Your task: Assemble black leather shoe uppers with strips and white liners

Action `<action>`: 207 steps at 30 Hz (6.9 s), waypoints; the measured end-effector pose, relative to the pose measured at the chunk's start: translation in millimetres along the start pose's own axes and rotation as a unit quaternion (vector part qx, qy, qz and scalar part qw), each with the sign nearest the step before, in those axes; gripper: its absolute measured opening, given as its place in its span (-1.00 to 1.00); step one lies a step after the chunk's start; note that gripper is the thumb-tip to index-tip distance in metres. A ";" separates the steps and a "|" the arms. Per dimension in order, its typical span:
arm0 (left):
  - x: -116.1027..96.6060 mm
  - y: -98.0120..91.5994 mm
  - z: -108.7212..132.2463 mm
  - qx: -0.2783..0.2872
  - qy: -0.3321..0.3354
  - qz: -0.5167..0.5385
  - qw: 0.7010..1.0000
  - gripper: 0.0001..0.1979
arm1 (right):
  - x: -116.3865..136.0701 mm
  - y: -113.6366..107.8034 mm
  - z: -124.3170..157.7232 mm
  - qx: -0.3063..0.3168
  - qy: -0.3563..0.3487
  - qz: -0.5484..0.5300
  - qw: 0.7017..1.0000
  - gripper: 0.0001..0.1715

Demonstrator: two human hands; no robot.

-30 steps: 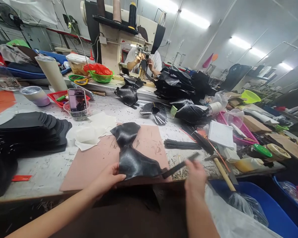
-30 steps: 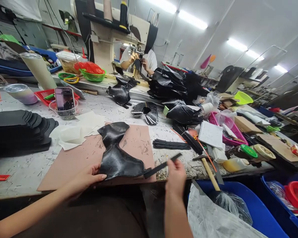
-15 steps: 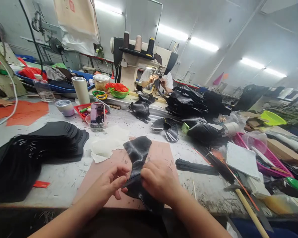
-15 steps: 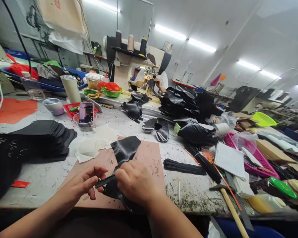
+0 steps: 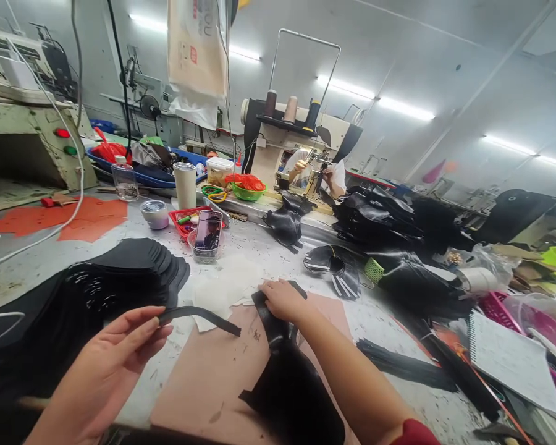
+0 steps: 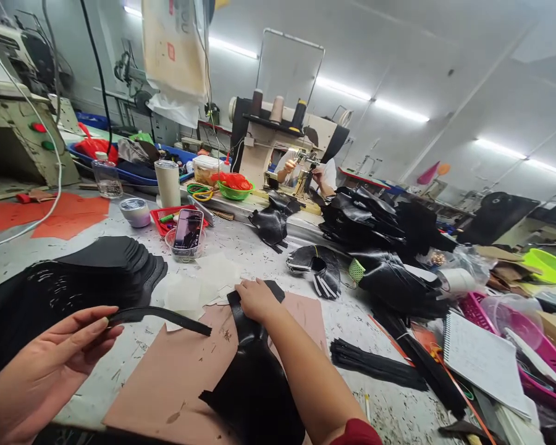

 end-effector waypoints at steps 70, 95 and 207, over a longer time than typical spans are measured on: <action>100.6 89.5 79.7 0.330 -0.279 -0.061 0.900 -0.73 | 58.8 -71.4 149.0 -0.050 0.198 -0.338 0.919 -0.85; 98.6 90.9 81.5 0.305 -0.199 -0.078 0.928 -0.73 | 41.3 -79.3 161.8 -0.081 0.147 -0.390 0.905 -0.85; 86.5 152.3 95.4 0.607 -0.035 -0.380 0.697 -0.79 | 23.9 -88.7 183.5 -0.021 0.163 -0.441 0.882 -0.80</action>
Point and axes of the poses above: each hand's wrist, its own z-axis away from the middle knuckle, its own y-axis out of the palm, x = y × z, the point moved 5 cm from there along -z, towards the middle knuckle, and after that the axes turned 14 degrees about z, right-handed, at the moved point
